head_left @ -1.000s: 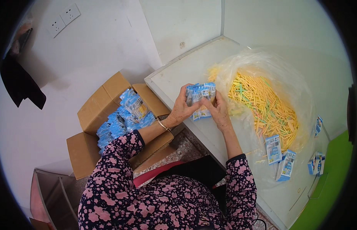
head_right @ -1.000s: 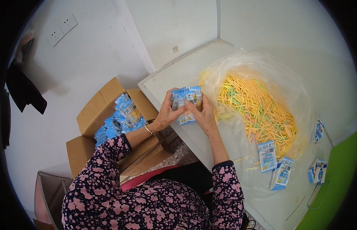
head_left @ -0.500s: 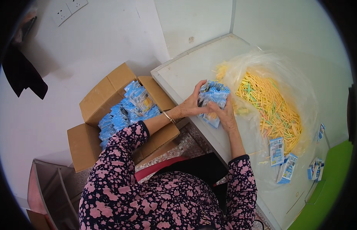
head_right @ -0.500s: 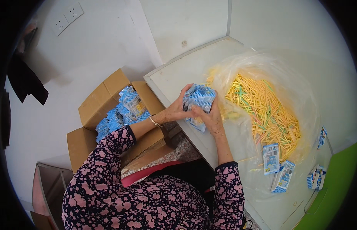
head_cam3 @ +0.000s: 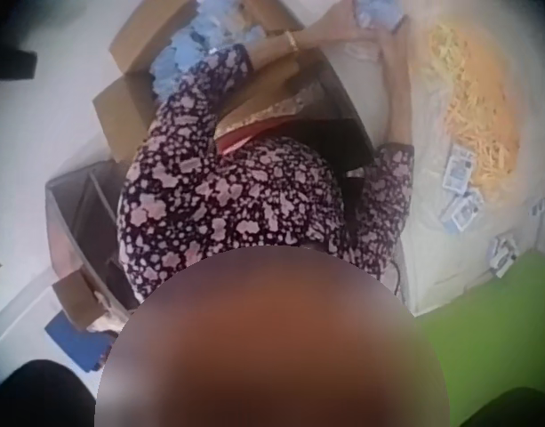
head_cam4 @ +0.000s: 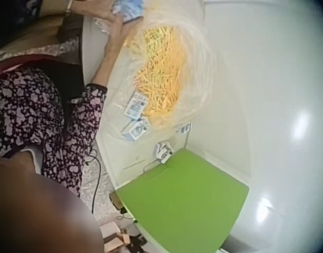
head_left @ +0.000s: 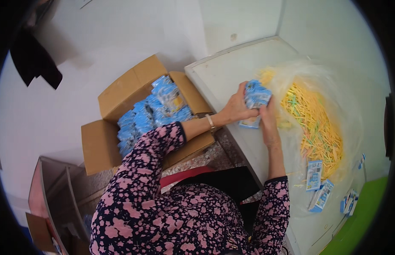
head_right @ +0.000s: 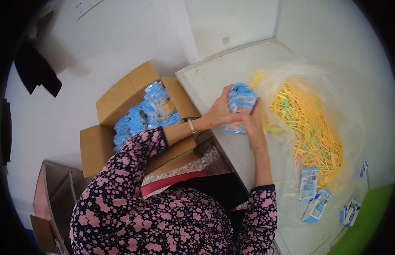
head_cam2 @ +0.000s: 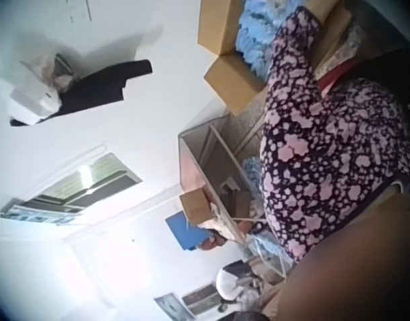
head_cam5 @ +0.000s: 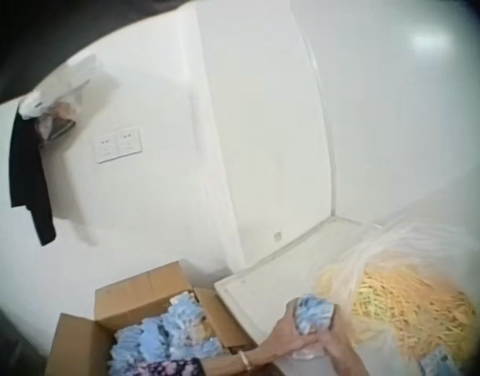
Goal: Pack yellow shredded paper filler into small plastic packets at a assembly workstation.
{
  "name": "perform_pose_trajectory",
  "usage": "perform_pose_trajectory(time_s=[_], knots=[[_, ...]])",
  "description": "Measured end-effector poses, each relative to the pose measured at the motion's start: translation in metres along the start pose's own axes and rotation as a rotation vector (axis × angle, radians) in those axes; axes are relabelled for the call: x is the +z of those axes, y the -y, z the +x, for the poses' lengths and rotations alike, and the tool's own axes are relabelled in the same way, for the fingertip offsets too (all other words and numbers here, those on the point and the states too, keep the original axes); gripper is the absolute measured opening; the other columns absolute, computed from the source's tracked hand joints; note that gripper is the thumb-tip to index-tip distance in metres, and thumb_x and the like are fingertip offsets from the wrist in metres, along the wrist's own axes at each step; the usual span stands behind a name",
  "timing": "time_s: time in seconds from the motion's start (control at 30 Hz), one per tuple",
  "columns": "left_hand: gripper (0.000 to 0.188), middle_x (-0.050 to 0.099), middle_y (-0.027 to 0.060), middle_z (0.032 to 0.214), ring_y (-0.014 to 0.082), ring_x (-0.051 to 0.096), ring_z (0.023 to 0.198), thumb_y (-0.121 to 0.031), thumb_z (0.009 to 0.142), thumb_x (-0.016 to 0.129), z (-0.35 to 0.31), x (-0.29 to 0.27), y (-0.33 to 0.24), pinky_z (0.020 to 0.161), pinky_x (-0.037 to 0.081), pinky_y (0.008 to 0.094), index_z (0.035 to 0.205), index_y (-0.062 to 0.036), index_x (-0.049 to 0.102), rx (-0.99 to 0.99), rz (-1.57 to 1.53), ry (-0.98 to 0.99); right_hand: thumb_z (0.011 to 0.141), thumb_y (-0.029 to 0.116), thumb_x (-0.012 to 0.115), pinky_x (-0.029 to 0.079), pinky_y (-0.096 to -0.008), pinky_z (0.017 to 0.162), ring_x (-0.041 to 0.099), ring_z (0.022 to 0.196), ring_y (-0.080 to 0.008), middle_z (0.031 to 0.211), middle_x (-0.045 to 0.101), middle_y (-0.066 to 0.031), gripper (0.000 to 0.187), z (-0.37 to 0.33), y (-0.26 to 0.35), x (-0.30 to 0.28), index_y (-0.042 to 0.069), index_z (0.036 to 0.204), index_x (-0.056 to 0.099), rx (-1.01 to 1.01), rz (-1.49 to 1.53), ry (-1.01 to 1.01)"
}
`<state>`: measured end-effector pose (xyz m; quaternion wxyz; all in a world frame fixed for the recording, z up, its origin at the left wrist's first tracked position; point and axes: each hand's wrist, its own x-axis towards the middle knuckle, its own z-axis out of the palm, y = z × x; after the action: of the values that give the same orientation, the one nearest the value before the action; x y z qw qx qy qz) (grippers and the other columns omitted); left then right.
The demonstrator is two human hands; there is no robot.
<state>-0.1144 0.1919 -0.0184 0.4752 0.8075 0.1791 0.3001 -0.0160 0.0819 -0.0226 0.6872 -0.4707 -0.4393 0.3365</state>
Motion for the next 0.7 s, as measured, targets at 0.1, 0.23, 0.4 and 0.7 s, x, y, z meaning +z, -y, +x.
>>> perform_pose_trajectory(time_s=[0.1, 0.23, 0.4, 0.7], knots=[[0.087, 0.053, 0.0228, 0.108, 0.0332, 0.056, 0.098, -0.023, 0.059, 0.071, 0.005, 0.004, 0.006, 0.086, 0.044, 0.0359, 0.128, 0.0013, 0.024, -0.06, -0.095, -0.045, 0.092, 0.034, 0.044, 0.017, -0.0318, 0.106, 0.025, 0.128, -0.0207, 0.138, 0.027, -0.0141, 0.069, -0.003, 0.006, 0.006, -0.002, 0.139, 0.009, 0.074, 0.094, -0.143], [0.083, 0.054, 0.0156, 0.103, 0.0245, 0.055, 0.096, -0.019, 0.058, 0.072, 0.013, -0.004, 0.017, 0.087, 0.043, 0.0338, 0.126, 0.0004, 0.028, 0.057, -0.304, -0.123, 0.091, 0.026, 0.046, 0.013, -0.0351, 0.108, 0.02, 0.133, -0.0265, 0.143, 0.019, -0.02, 0.074, -0.001, -0.004, -0.008, -0.004, 0.139, -0.002, -0.036, 0.029, -0.191], [0.071, 0.052, 0.0084, 0.105, 0.0172, 0.052, 0.098, -0.014, 0.06, 0.071, -0.007, -0.101, -0.016, 0.088, 0.042, 0.0312, 0.121, -0.001, 0.037, -0.137, -0.185, -0.144, 0.091, 0.026, 0.048, 0.02, -0.0382, 0.106, 0.033, 0.126, -0.0275, 0.138, 0.028, -0.0193, 0.072, -0.012, 0.016, 0.003, -0.003, 0.139, 0.002, -0.012, 0.065, -0.171], [0.075, 0.053, 0.0117, 0.106, 0.0188, 0.053, 0.097, -0.009, 0.066, 0.071, -0.124, -0.181, 0.072, 0.085, 0.044, 0.0318, 0.126, 0.0018, 0.028, -0.355, -0.128, -0.457, 0.089, 0.027, 0.05, 0.032, -0.0382, 0.099, 0.046, 0.115, -0.0278, 0.133, 0.036, -0.0193, 0.073, -0.018, 0.015, 0.006, -0.001, 0.139, 0.005, 0.023, 0.035, -0.11]])
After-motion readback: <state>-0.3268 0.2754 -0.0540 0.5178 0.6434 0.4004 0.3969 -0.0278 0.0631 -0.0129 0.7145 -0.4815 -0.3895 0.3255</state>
